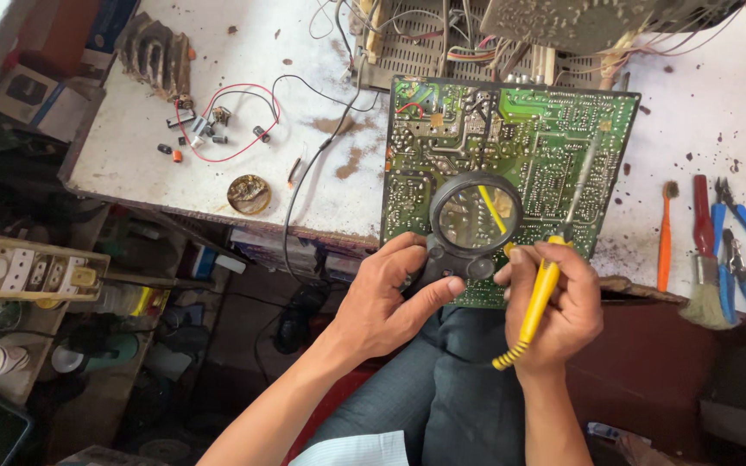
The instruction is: The person uses a magnifying glass to closely view a green circuit board while holding a yellow soldering iron. They repeatedly touch the soldering iron to various points on the board, likely to reflow solder or repair connections, while maintaining a steady view through the magnifier.
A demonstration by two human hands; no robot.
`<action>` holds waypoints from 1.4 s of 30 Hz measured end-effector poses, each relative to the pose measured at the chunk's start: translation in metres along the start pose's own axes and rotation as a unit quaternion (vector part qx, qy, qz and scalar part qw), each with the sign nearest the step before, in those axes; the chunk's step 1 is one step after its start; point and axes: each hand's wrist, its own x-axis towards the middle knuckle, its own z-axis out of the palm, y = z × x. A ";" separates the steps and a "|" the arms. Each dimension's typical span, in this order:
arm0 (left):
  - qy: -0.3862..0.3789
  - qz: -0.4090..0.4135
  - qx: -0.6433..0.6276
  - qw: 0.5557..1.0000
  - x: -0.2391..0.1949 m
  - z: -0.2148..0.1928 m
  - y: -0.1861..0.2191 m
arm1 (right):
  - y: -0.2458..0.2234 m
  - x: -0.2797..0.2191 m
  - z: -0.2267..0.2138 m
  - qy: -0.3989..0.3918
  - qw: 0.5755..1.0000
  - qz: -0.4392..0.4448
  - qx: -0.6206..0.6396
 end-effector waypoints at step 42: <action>-0.011 0.002 -0.030 0.999 0.002 -0.003 0.004 | 0.013 -0.006 0.007 -0.042 0.980 -0.134 -0.143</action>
